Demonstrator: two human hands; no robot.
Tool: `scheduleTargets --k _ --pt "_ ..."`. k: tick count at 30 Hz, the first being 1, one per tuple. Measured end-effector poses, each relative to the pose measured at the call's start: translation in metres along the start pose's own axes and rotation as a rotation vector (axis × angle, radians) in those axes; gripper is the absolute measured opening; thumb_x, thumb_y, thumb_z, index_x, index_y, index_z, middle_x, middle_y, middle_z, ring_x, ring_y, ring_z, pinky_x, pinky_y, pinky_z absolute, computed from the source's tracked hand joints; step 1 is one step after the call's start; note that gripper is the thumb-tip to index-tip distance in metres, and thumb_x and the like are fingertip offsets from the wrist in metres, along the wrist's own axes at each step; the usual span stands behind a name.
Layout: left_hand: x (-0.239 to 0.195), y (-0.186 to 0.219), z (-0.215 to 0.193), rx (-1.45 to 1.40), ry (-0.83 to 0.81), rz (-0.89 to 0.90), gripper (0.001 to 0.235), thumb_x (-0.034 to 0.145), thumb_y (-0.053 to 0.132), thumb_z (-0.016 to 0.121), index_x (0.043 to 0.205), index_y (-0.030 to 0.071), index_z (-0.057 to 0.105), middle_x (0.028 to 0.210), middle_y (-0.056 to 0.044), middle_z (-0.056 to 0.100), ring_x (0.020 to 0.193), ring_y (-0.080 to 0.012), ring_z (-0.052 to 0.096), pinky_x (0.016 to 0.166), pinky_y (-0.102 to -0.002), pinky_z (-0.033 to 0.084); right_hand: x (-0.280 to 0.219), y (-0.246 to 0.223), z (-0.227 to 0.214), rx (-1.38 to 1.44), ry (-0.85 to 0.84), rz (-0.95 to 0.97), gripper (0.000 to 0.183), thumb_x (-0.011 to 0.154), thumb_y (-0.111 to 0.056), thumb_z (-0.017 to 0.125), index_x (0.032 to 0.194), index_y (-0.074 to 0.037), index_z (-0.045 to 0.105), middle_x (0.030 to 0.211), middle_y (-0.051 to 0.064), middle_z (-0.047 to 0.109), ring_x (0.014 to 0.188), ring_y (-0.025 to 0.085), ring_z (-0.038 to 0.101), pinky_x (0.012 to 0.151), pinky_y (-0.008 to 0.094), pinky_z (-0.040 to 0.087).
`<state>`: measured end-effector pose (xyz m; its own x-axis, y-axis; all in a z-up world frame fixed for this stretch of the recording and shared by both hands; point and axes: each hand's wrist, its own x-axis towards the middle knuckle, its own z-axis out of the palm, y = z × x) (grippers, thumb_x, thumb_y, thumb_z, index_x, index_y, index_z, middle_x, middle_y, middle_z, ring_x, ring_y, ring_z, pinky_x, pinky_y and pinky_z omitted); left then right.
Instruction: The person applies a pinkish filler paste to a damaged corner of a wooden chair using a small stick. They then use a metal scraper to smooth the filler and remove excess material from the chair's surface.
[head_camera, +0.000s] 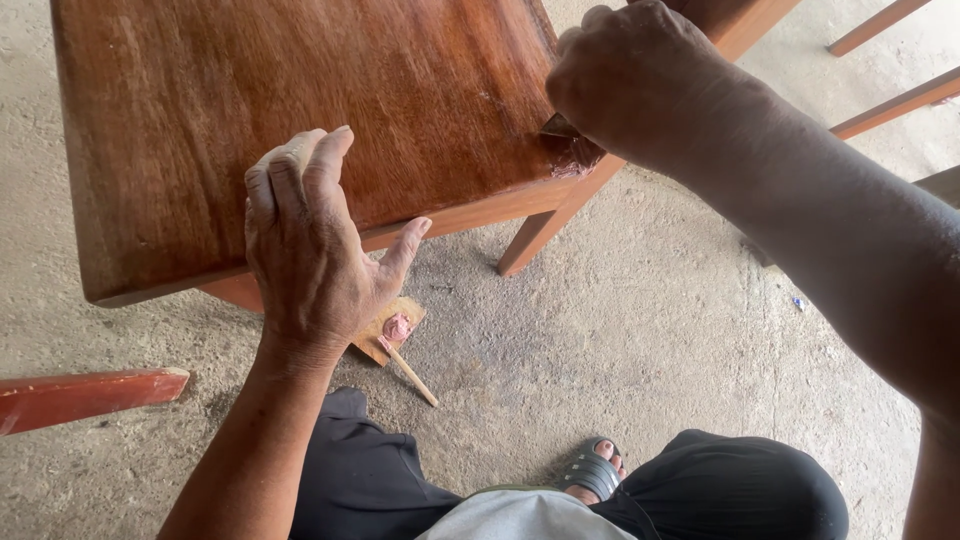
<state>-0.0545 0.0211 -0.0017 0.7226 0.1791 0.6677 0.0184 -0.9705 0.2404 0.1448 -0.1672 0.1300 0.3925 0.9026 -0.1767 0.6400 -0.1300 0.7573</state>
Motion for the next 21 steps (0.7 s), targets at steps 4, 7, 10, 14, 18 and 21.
scheduleTargets --k 4,7,10,14,18,21 --pt "0.001 0.001 -0.002 0.000 -0.001 0.003 0.097 0.083 0.042 0.095 0.149 0.000 0.039 0.140 -0.023 0.049 0.129 -0.0402 0.047 0.107 -0.054 0.042 -0.002 0.000 0.005 -0.054 0.077 0.009 0.021 0.079 -0.031 0.082 0.087 -0.011 0.077 0.090 0.003 0.072 0.091 0.017 0.072 0.072 0.032 0.062" --pt "0.001 0.001 -0.001 -0.006 -0.001 0.000 0.097 0.083 0.041 0.095 0.150 0.000 0.038 0.140 -0.023 0.049 0.129 -0.0402 0.047 0.107 -0.053 0.042 -0.006 0.000 -0.001 -0.154 0.114 0.001 0.014 0.083 -0.027 0.081 0.086 -0.014 0.076 0.087 -0.002 0.071 0.091 0.013 0.072 0.077 0.032 0.060" --pt "0.000 0.000 -0.001 -0.006 0.005 0.006 0.097 0.084 0.042 0.095 0.150 0.000 0.037 0.140 -0.022 0.049 0.129 -0.0402 0.047 0.108 -0.053 0.042 -0.007 -0.002 -0.006 -0.247 0.120 -0.004 0.009 0.087 -0.025 0.080 0.084 -0.018 0.075 0.084 -0.008 0.069 0.091 0.010 0.071 0.087 0.034 0.057" --pt "0.001 0.000 0.001 0.009 0.008 0.010 0.096 0.083 0.042 0.095 0.150 0.001 0.038 0.139 -0.022 0.049 0.129 -0.0393 0.048 0.108 -0.054 0.042 -0.001 -0.001 0.014 -0.225 0.101 0.002 0.017 0.083 -0.033 0.081 0.087 -0.017 0.076 0.086 -0.006 0.071 0.092 0.011 0.071 0.084 0.034 0.056" --pt "0.001 -0.001 0.001 0.017 0.019 0.025 0.097 0.084 0.043 0.095 0.150 0.001 0.038 0.139 -0.022 0.050 0.129 -0.0393 0.048 0.107 -0.054 0.042 0.001 0.000 0.007 -0.180 0.077 -0.013 0.020 0.081 -0.036 0.081 0.088 -0.017 0.077 0.088 -0.004 0.072 0.092 0.012 0.071 0.081 0.033 0.057" --pt "0.001 0.000 0.000 0.005 0.023 0.026 0.097 0.083 0.041 0.095 0.150 0.001 0.038 0.138 -0.022 0.050 0.128 -0.0397 0.049 0.107 -0.053 0.043 -0.001 -0.001 -0.002 -0.161 0.033 -0.026 0.016 0.079 -0.034 0.082 0.087 -0.020 0.077 0.090 -0.005 0.072 0.093 0.013 0.071 0.082 0.034 0.058"
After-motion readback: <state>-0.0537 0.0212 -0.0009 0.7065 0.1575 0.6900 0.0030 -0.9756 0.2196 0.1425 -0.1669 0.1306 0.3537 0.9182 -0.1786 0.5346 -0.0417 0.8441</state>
